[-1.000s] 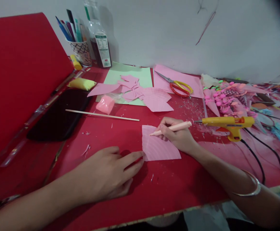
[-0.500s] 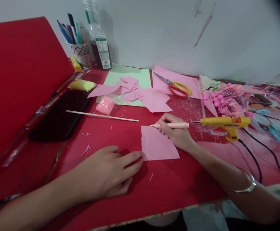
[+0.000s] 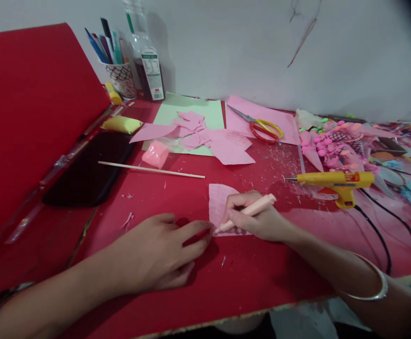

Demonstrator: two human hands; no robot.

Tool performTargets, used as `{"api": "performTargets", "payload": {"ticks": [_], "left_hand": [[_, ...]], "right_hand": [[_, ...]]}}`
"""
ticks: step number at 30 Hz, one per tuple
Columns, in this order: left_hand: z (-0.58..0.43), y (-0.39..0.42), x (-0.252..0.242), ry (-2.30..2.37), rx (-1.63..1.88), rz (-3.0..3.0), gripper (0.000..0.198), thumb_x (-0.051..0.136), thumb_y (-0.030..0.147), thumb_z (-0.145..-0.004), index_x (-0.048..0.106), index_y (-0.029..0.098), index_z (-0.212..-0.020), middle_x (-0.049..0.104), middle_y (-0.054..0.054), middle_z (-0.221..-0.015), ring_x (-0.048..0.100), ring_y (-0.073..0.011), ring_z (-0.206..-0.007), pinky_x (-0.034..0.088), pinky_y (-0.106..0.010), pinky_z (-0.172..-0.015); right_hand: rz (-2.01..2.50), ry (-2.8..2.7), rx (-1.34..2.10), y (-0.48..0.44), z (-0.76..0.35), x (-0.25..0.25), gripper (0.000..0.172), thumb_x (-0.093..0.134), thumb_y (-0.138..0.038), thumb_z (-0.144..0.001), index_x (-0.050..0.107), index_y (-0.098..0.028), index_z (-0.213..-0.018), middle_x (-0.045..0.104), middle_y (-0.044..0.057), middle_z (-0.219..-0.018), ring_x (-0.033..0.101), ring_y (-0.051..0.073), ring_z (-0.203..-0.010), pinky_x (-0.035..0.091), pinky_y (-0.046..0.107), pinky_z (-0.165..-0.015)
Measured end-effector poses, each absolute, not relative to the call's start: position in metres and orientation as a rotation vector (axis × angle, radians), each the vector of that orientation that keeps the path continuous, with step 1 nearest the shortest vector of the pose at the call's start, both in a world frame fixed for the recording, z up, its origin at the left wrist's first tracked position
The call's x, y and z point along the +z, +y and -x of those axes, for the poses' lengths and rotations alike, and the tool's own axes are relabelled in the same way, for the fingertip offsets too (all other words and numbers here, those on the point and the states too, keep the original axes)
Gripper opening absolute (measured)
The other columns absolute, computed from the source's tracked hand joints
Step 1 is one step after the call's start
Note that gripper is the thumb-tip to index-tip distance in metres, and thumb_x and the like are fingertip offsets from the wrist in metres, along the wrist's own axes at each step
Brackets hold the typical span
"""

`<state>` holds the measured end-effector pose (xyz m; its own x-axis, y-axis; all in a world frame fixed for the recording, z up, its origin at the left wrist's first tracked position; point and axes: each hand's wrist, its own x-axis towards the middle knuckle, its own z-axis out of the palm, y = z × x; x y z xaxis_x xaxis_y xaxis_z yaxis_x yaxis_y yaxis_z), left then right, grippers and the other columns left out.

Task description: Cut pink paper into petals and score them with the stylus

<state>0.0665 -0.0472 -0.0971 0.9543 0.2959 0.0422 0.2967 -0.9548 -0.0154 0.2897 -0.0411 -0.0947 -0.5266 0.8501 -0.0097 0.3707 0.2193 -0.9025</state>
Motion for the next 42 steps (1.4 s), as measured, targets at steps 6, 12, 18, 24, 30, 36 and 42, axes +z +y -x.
{"api": "performTargets", "payload": {"ticks": [6, 12, 18, 24, 30, 36, 42], "left_hand": [[-0.067, -0.048, -0.097, -0.494, -0.014, 3.104, 0.032, 0.039, 0.025, -0.083, 0.048, 0.022, -0.114, 0.053, -0.003, -0.118, 0.056, -0.0181, -0.081, 0.042, -0.032, -0.063], [-0.068, -0.047, -0.096, -0.479, -0.016, 3.108, 0.035, 0.039, 0.022, -0.081, 0.047, 0.021, -0.115, 0.052, -0.004, -0.119, 0.057, -0.0181, -0.080, 0.044, -0.032, -0.063], [-0.068, -0.047, -0.096, -0.502, 0.034, 3.116, 0.035, 0.038, 0.023, -0.080, 0.047, 0.022, -0.113, 0.053, -0.003, -0.119, 0.057, -0.0180, -0.077, 0.045, -0.033, -0.062], [-0.071, -0.048, -0.098, -0.551, -0.041, 3.019, 0.041, 0.042, 0.031, -0.078, 0.045, 0.023, -0.117, 0.055, -0.007, -0.114, 0.057, -0.0185, -0.071, 0.045, -0.033, -0.059], [-0.071, -0.049, -0.100, -0.804, -0.071, 2.892, 0.042, 0.037, 0.045, -0.081, 0.049, 0.022, -0.114, 0.050, -0.009, -0.120, 0.055, -0.0167, -0.060, 0.045, -0.034, -0.055], [-0.071, -0.048, -0.099, -0.806, -0.066, 2.944, 0.047, 0.038, 0.048, -0.081, 0.045, 0.026, -0.121, 0.050, -0.009, -0.120, 0.057, -0.0183, -0.063, 0.048, -0.036, -0.056], [-0.069, -0.042, -0.095, -0.575, -0.008, 3.137, 0.042, 0.040, 0.041, -0.083, 0.042, 0.029, -0.123, 0.043, -0.007, -0.130, 0.059, -0.0207, -0.087, 0.049, -0.035, -0.067]], "right_hand": [[1.110, -2.039, 1.260, -0.041, -0.287, -0.097, 0.017, 0.046, -0.011, -0.075, 0.052, -0.014, -0.059, 0.051, -0.003, -0.054, 0.044, 0.005, -0.048, 0.031, 0.017, -0.042], [1.127, -2.064, 1.146, -0.039, -0.291, -0.096, 0.020, 0.046, -0.014, -0.076, 0.048, -0.014, -0.056, 0.048, -0.004, -0.051, 0.041, 0.005, -0.046, 0.029, 0.016, -0.042], [1.169, -1.969, 1.105, -0.032, -0.300, -0.102, 0.022, 0.043, -0.018, -0.079, 0.049, -0.015, -0.058, 0.049, -0.003, -0.051, 0.048, 0.007, -0.047, 0.034, 0.016, -0.042], [1.159, -1.965, 1.110, -0.031, -0.300, -0.104, 0.022, 0.043, -0.019, -0.080, 0.050, -0.014, -0.059, 0.051, -0.002, -0.054, 0.048, 0.006, -0.048, 0.035, 0.016, -0.042], [1.183, -1.966, 1.081, -0.033, -0.297, -0.102, 0.023, 0.043, -0.019, -0.080, 0.047, -0.015, -0.057, 0.050, -0.003, -0.053, 0.047, 0.005, -0.047, 0.034, 0.017, -0.043], [1.189, -1.847, 1.185, -0.031, -0.298, -0.103, 0.019, 0.044, -0.018, -0.078, 0.049, -0.015, -0.060, 0.053, -0.003, -0.052, 0.048, 0.006, -0.045, 0.035, 0.016, -0.041], [1.181, -1.525, 1.245, -0.030, -0.298, -0.096, 0.018, 0.045, -0.023, -0.076, 0.049, -0.016, -0.060, 0.054, -0.003, -0.047, 0.047, 0.006, -0.039, 0.035, 0.016, -0.035]]}}
